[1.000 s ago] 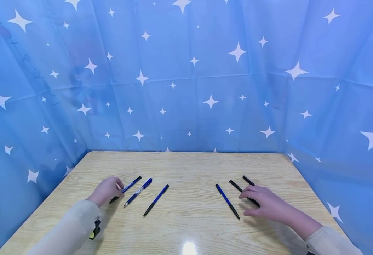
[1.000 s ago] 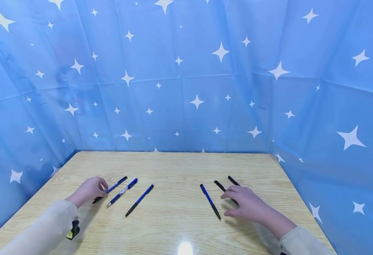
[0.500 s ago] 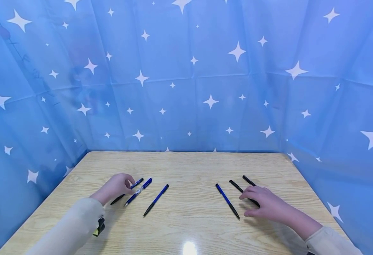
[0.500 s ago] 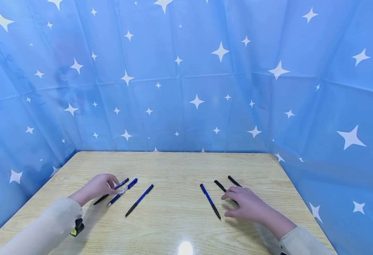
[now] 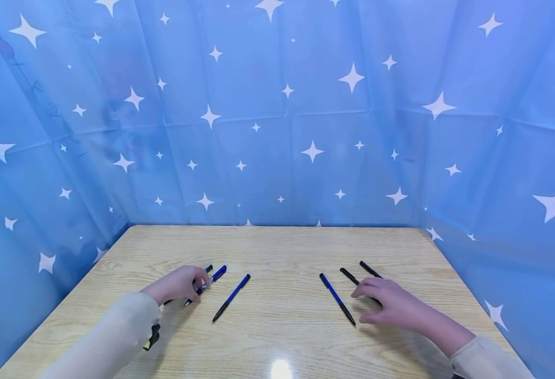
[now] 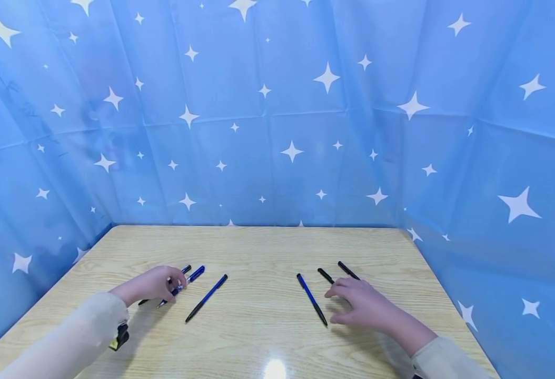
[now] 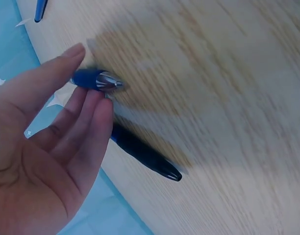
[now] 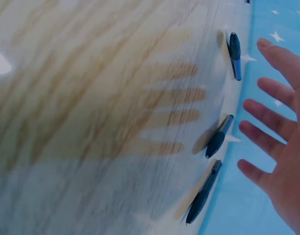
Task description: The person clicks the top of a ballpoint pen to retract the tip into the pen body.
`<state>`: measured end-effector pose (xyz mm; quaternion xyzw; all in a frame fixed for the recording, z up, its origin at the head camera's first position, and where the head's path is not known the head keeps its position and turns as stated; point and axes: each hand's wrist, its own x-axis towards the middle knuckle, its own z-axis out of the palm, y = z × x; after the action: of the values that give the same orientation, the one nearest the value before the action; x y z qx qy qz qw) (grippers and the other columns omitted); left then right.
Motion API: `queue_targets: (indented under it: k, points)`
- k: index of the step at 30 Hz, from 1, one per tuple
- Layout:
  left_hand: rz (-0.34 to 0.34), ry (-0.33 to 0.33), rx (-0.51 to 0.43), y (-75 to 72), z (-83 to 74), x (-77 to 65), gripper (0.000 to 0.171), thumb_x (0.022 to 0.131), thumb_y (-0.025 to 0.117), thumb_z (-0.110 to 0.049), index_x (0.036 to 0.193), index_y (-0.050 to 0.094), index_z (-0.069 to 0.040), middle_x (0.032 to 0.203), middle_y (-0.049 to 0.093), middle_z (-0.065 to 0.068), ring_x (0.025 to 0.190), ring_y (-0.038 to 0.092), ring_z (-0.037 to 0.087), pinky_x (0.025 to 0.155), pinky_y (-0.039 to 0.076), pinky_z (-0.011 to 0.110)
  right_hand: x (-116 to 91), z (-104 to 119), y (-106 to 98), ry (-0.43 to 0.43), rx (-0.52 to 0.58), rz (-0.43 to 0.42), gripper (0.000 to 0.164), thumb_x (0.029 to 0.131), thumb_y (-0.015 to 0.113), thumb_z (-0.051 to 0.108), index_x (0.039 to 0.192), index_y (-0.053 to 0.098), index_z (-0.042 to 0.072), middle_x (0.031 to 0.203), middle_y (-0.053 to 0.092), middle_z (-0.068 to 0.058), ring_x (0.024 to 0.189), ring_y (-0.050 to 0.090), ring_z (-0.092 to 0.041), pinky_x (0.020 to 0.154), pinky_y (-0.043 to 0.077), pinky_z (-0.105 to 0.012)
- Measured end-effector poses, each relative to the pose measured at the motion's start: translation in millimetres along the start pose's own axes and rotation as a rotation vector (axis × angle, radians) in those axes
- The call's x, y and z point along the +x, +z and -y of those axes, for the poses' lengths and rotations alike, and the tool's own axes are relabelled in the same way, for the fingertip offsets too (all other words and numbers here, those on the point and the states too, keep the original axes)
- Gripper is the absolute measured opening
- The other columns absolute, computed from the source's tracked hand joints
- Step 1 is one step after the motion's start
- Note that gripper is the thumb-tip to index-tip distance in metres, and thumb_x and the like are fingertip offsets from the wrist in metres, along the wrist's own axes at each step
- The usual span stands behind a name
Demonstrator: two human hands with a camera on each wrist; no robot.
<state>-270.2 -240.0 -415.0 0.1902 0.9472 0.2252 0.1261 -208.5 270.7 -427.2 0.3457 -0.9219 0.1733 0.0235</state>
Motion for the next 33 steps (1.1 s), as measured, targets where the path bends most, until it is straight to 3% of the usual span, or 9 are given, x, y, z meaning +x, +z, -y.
queue_targets:
  k: [6, 13, 18, 26, 33]
  points:
    - [0.01, 0.003, 0.036, 2.6, -1.1, 0.9, 0.04, 0.067, 0.083, 0.011, 0.094, 0.068, -0.015, 0.087, 0.057, 0.001, 0.079, 0.052, 0.019, 0.072, 0.048, 0.039, 5, 5, 1, 0.002, 0.014, -0.005, 0.041, 0.084, 0.075, 0.042, 0.117, 0.066, 0.019, 0.115, 0.058, 0.009, 0.106, 0.057, -0.02, 0.087, 0.046, -0.05]
    - [0.026, 0.007, 0.003, 5.7, -6.4, 4.7, 0.044, 0.069, 0.076, 0.019, 0.094, 0.067, -0.016, 0.093, 0.059, 0.004, 0.084, 0.055, 0.022, 0.069, 0.05, 0.039, 16, 14, -1, 0.026, 0.052, 0.004, 0.043, 0.083, 0.077, 0.039, 0.118, 0.066, 0.016, 0.118, 0.058, 0.006, 0.111, 0.056, -0.026, 0.089, 0.047, -0.05]
    - [0.031, 0.057, 0.009, 8.2, -12.0, 5.7, 0.046, 0.07, 0.07, 0.023, 0.096, 0.068, -0.015, 0.093, 0.059, 0.004, 0.087, 0.056, 0.023, 0.067, 0.049, 0.037, 29, 21, -5, 0.04, 0.094, 0.015, 0.043, 0.085, 0.076, 0.037, 0.121, 0.065, 0.016, 0.122, 0.057, 0.003, 0.114, 0.055, -0.027, 0.09, 0.046, -0.05]
    - [0.003, 0.126, -0.016, 7.0, -29.0, 12.5, 0.046, 0.07, 0.067, 0.024, 0.102, 0.067, -0.01, 0.091, 0.058, 0.003, 0.075, 0.056, 0.018, 0.061, 0.048, 0.033, 49, 30, -8, 0.04, 0.147, -0.017, 0.043, 0.087, 0.075, 0.033, 0.124, 0.063, 0.014, 0.12, 0.057, 0.004, 0.114, 0.054, -0.025, 0.092, 0.045, -0.049]
    - [0.017, 0.163, -0.08, 6.9, -49.7, 16.7, 0.044, 0.074, 0.064, 0.022, 0.106, 0.067, -0.009, 0.096, 0.058, 0.004, 0.079, 0.059, 0.019, 0.063, 0.051, 0.035, 63, 37, -5, 0.074, 0.238, -0.036, 0.043, 0.087, 0.075, 0.036, 0.126, 0.062, 0.022, 0.124, 0.056, 0.005, 0.118, 0.052, -0.024, 0.094, 0.044, -0.049]
